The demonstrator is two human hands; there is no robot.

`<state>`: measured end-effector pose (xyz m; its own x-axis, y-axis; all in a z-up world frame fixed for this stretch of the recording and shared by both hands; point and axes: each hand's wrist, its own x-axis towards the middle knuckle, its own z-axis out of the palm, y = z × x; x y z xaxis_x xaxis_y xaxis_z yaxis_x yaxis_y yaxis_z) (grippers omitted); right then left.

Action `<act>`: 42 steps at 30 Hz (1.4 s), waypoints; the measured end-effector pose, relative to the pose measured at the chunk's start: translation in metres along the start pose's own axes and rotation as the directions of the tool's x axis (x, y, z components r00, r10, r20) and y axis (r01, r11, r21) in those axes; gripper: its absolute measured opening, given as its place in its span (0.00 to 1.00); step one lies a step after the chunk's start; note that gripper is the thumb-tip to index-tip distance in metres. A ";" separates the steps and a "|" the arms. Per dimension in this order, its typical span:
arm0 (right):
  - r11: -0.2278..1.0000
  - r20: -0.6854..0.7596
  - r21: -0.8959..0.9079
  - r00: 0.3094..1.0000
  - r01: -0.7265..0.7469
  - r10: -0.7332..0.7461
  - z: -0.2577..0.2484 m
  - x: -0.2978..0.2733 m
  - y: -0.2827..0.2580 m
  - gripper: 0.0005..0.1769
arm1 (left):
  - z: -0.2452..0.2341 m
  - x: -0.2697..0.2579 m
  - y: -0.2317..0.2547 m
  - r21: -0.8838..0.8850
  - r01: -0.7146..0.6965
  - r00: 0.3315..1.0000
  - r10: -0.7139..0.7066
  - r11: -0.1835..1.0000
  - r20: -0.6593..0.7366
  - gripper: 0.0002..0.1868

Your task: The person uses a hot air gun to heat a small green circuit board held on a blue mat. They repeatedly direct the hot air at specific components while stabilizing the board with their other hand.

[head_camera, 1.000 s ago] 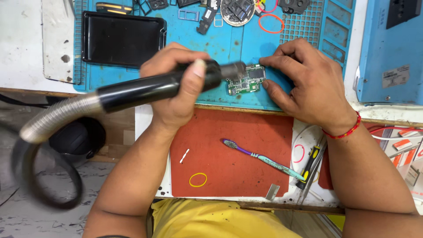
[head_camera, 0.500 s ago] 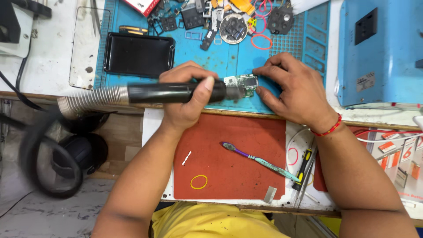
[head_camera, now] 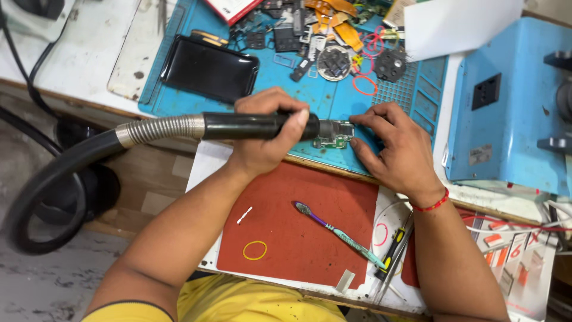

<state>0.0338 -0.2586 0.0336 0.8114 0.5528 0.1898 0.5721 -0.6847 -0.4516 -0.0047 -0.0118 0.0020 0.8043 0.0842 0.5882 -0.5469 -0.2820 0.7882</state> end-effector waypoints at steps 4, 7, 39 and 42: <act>0.998 -0.026 -0.025 0.998 0.065 -0.065 0.003 -0.002 0.002 0.17 | -0.006 -0.001 -0.003 -0.118 0.066 0.994 -0.055 0.991 0.096 0.10; 1.000 -0.015 -0.004 0.999 0.029 -0.029 0.001 0.000 0.003 0.17 | -0.004 0.001 -0.003 -0.132 0.024 0.998 -0.015 0.991 0.067 0.10; 0.998 -0.009 -0.005 0.998 0.065 -0.065 0.002 0.001 0.005 0.19 | -0.008 0.002 -0.008 -0.185 0.029 0.989 -0.001 0.982 0.149 0.13; 0.999 0.008 -0.005 0.999 0.037 -0.037 0.002 -0.001 0.008 0.19 | -0.003 -0.003 -0.010 -0.053 0.087 0.994 -0.091 0.995 -0.063 0.12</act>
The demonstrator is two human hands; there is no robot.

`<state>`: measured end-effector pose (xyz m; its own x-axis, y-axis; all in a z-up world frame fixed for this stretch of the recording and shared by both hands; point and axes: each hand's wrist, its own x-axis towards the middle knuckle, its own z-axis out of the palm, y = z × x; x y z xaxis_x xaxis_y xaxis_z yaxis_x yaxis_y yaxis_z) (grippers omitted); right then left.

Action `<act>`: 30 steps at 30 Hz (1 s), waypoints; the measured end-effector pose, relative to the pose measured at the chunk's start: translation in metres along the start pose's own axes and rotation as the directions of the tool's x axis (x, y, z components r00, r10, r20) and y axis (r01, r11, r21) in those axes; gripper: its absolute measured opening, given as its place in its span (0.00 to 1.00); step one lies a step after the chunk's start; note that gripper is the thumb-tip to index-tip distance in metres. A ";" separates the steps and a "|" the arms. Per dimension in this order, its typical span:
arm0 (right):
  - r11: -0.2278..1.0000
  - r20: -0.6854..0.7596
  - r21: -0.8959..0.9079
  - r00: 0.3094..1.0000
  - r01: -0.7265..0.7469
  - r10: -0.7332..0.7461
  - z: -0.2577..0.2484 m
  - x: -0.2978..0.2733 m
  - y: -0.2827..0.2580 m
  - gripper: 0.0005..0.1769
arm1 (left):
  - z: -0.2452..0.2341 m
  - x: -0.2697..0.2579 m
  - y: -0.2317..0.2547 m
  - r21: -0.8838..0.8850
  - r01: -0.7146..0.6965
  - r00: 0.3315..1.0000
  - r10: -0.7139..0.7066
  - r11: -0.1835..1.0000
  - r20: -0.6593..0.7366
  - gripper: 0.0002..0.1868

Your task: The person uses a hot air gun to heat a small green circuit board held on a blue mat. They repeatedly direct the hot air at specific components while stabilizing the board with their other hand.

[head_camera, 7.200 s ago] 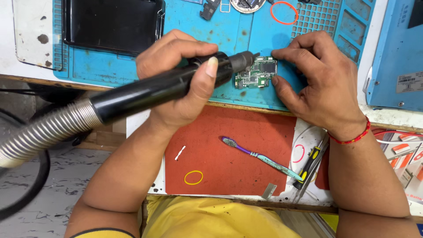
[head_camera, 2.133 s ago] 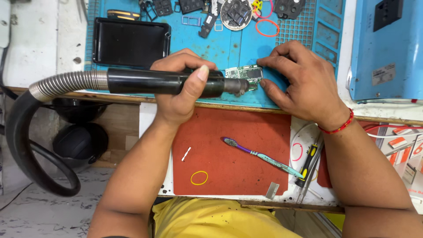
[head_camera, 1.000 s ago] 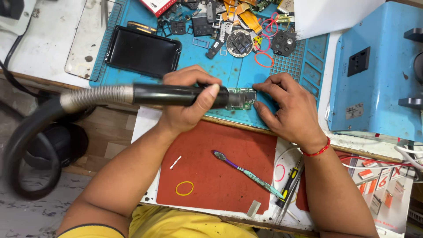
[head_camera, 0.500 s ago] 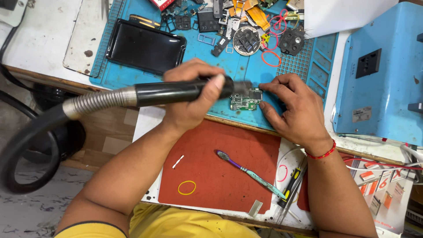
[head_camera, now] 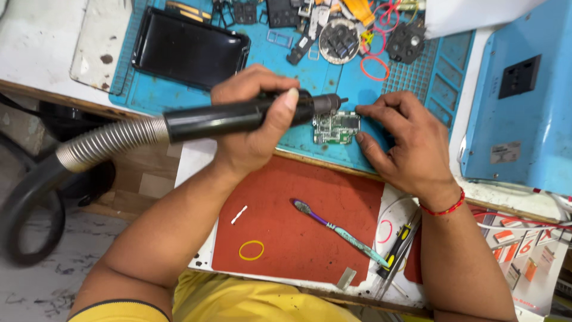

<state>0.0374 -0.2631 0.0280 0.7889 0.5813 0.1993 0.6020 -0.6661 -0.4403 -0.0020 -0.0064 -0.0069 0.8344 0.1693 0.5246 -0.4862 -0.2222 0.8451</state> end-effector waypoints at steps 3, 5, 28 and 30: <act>1.000 -0.001 -0.014 1.000 -0.002 0.002 0.000 0.000 -0.001 0.19 | -0.005 0.005 -0.001 -0.097 -0.080 0.972 0.099 0.992 0.214 0.12; 0.999 -0.022 -0.013 0.999 0.030 -0.030 -0.001 0.001 -0.001 0.19 | -0.001 0.002 0.003 -0.028 -0.081 0.990 0.084 0.996 0.117 0.12; 0.999 0.007 0.002 0.999 0.036 -0.036 0.002 -0.001 0.004 0.20 | -0.005 0.000 0.006 0.015 -0.010 0.986 0.007 1.000 0.164 0.13; 0.999 -0.007 -0.010 0.999 0.047 -0.047 0.000 0.001 0.004 0.21 | -0.007 0.006 0.002 -0.087 -0.016 0.961 0.039 0.996 0.275 0.13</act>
<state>0.0409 -0.2650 0.0264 0.7607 0.6084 0.2262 0.6394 -0.6426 -0.4222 0.0004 0.0010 -0.0014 0.8538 -0.1098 0.5089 -0.5202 -0.1400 0.8425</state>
